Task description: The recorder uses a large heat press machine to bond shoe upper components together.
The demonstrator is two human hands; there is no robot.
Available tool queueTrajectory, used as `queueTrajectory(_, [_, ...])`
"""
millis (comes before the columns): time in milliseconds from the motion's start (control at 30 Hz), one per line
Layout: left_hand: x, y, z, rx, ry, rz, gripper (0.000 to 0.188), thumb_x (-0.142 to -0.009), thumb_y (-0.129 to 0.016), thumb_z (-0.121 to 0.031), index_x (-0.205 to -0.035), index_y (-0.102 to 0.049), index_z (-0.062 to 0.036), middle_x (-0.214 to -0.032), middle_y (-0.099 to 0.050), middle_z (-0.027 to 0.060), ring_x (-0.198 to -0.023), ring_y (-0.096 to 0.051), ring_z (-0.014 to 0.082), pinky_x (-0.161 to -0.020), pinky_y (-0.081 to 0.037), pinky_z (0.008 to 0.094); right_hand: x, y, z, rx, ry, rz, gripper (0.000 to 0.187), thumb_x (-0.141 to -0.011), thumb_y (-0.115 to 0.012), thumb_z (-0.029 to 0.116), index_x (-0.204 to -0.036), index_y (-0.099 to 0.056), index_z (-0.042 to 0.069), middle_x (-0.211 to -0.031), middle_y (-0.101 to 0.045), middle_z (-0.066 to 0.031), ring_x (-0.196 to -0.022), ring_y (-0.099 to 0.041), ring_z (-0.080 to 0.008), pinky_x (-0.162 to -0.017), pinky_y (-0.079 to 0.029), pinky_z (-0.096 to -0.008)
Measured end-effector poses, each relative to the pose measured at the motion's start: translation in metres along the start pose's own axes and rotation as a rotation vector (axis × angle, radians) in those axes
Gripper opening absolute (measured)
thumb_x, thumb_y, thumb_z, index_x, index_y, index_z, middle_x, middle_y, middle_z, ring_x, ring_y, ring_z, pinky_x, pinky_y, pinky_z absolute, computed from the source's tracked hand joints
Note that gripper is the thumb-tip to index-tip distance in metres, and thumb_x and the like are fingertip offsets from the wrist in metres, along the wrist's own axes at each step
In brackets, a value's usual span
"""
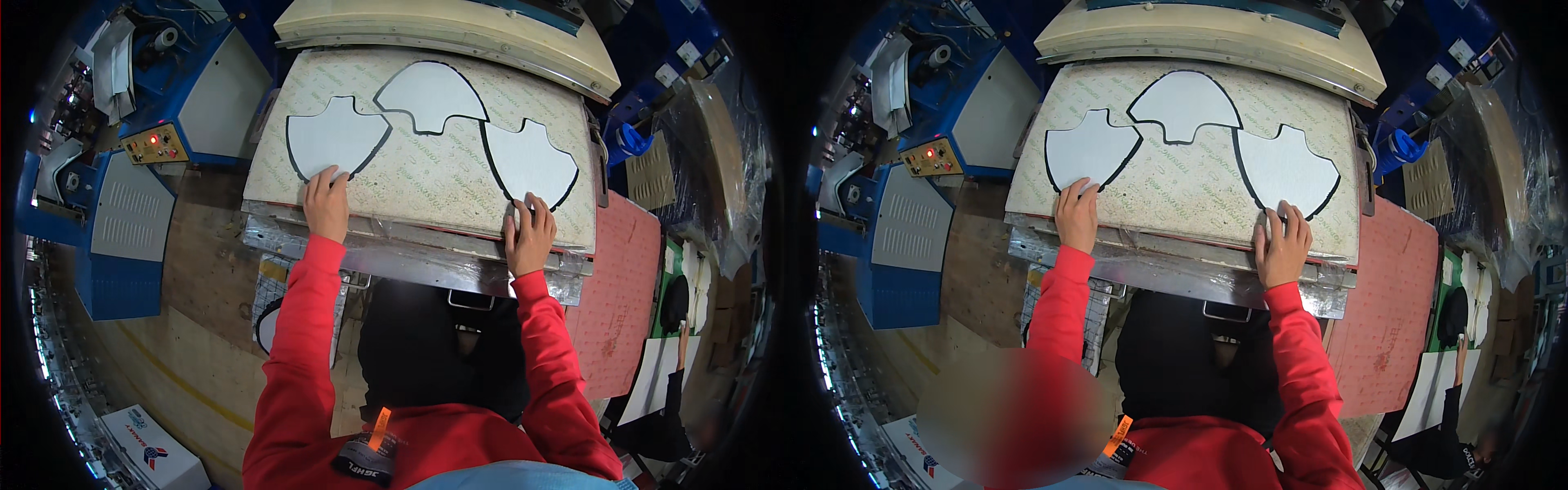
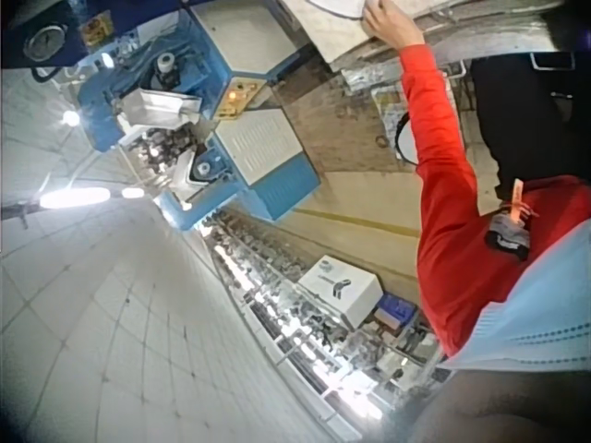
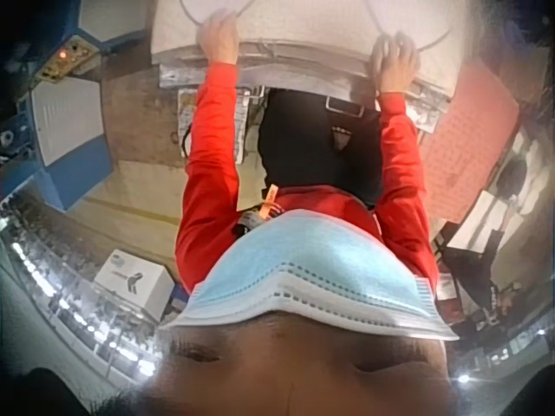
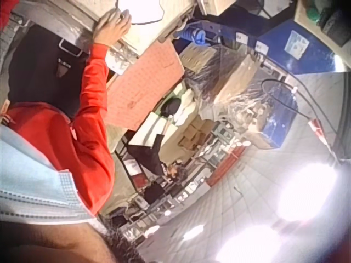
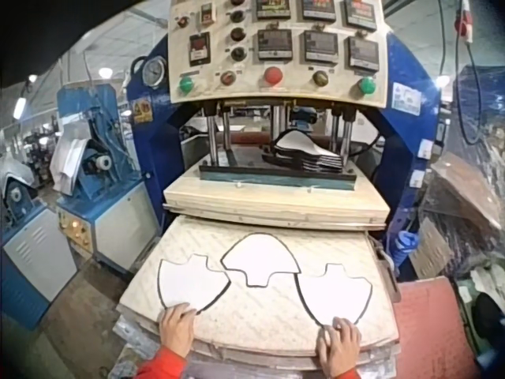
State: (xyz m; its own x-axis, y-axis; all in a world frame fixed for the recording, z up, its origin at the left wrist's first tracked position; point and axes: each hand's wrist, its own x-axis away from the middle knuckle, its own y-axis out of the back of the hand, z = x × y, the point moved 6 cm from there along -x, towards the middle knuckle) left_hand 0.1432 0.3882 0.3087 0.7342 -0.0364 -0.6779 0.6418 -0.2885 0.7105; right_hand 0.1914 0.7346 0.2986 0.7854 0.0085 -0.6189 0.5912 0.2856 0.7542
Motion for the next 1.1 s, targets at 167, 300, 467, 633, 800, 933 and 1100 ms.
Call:
queueTrajectory(167, [0.001, -0.005, 0.0, 0.018, 0.0, 0.027, 0.02, -0.076, -0.058, -0.005, -0.095, -0.065, -0.0066, -0.107, -0.058, 0.0054, -0.099, -0.053, 0.0259, -0.084, -0.042, 0.0392, 0.001, 0.0, -0.004, -0.031, -0.012, -0.013, 0.031, -0.08, -0.061, 0.017, -0.11, -0.058, 0.009, -0.124, -0.049, -0.0117, -0.119, -0.041, -0.0311, -0.099, -0.031, -0.0435])
queueTrajectory(300, [0.002, -0.005, 0.002, 0.012, -0.002, 0.023, 0.017, -0.079, -0.058, -0.006, -0.095, -0.064, -0.0063, -0.108, -0.058, 0.0057, -0.1, -0.052, 0.0261, -0.084, -0.041, 0.0389, 0.001, -0.002, -0.004, -0.027, -0.001, -0.026, 0.031, -0.081, -0.059, 0.019, -0.11, -0.058, 0.009, -0.124, -0.049, -0.0118, -0.12, -0.041, -0.0307, -0.099, -0.03, -0.0434])
queueTrajectory(467, [0.002, -0.004, -0.002, 0.029, -0.012, -0.011, 0.017, -0.082, -0.058, -0.01, -0.099, -0.062, -0.0074, -0.106, -0.056, 0.0064, -0.103, -0.05, 0.0262, -0.086, -0.038, 0.0402, 0.001, 0.0, -0.007, -0.023, -0.021, -0.023, 0.031, -0.081, -0.059, 0.02, -0.111, -0.058, 0.009, -0.124, -0.048, -0.0112, -0.12, -0.04, -0.0302, -0.1, -0.03, -0.0437])
queueTrajectory(633, [0.004, -0.002, 0.002, -0.033, 0.078, -0.02, 0.022, -0.082, -0.061, -0.016, -0.104, -0.061, -0.0098, -0.109, -0.051, 0.0077, -0.106, -0.046, 0.0281, -0.088, -0.037, 0.0422, 0.002, 0.002, -0.007, -0.017, -0.028, -0.034, 0.032, -0.081, -0.059, 0.02, -0.111, -0.058, 0.009, -0.125, -0.048, -0.0116, -0.12, -0.04, -0.0308, -0.1, -0.03, -0.0441])
queueTrajectory(800, [0.006, 0.001, 0.002, -0.074, 0.145, -0.053, 0.031, -0.081, -0.063, -0.018, -0.111, -0.057, -0.01, -0.113, -0.049, 0.0098, -0.106, -0.045, 0.03, -0.087, -0.037, 0.0428, 0.002, 0.007, -0.005, -0.036, -0.05, -0.064, 0.03, -0.08, -0.061, 0.018, -0.108, -0.058, 0.008, -0.122, -0.049, -0.0115, -0.119, -0.041, -0.0306, -0.099, -0.031, -0.0431])
queueTrajectory(933, [0.009, 0.004, 0.005, -0.076, 0.197, -0.108, 0.036, -0.08, -0.066, -0.018, -0.113, -0.054, -0.0074, -0.115, -0.047, 0.013, -0.108, -0.045, 0.0329, -0.09, -0.038, 0.0446, 0.002, 0.01, -0.004, -0.041, -0.051, -0.073, 0.029, -0.079, -0.062, 0.018, -0.107, -0.058, 0.007, -0.121, -0.05, -0.0119, -0.118, -0.042, -0.0312, -0.099, -0.031, -0.0435])
queueTrajectory(1100, [0.008, 0.003, 0.01, 0.033, 0.207, -0.107, 0.037, -0.079, -0.066, -0.014, -0.113, -0.054, -0.0054, -0.115, -0.046, 0.0153, -0.109, -0.045, 0.0349, -0.092, -0.038, 0.0441, 0.001, 0.011, -0.003, -0.047, -0.044, -0.085, 0.029, -0.079, -0.062, 0.018, -0.105, -0.058, 0.007, -0.119, -0.05, -0.0125, -0.116, -0.042, -0.032, -0.098, -0.031, -0.0443])
